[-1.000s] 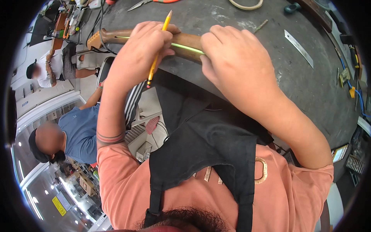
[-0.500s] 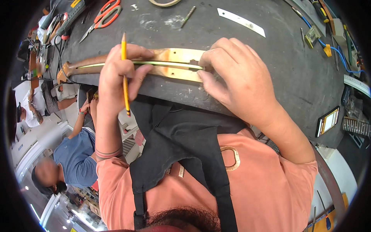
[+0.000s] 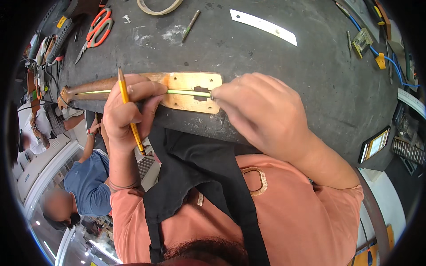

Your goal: The person marks a wooden guitar neck using a pencil and a metal ruler to draw straight lines along the fretboard. They repeatedly align the ruler, draw lines, and reposition the neck to ensure accuracy on different sections of the wood.

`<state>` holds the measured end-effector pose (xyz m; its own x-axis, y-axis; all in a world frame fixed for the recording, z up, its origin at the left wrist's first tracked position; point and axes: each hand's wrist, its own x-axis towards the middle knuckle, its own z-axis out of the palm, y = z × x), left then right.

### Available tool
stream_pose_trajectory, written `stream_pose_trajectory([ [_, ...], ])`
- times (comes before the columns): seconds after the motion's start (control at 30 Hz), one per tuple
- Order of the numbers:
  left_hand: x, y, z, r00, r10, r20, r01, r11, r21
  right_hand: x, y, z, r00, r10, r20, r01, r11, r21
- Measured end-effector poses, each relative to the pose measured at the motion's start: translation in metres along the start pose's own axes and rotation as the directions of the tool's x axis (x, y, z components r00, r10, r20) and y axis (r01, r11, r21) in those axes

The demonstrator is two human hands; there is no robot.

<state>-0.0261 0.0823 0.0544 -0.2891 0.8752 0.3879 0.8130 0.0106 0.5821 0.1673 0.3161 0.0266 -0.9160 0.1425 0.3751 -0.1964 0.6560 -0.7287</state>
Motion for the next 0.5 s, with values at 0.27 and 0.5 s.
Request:
stream_pose_trajectory([
  [0.27,0.001,-0.007,0.011,0.991,0.128,-0.048,-0.126,0.991,0.034,0.002,0.002,-0.005,0.996,-0.047,0.071,0.051,0.997,-0.052],
  [0.5,0.009,0.009,0.022,0.997,0.071,-0.011,-0.071,0.997,-0.039,0.005,0.0,-0.006,0.997,-0.033,0.067,0.037,0.998,-0.058],
])
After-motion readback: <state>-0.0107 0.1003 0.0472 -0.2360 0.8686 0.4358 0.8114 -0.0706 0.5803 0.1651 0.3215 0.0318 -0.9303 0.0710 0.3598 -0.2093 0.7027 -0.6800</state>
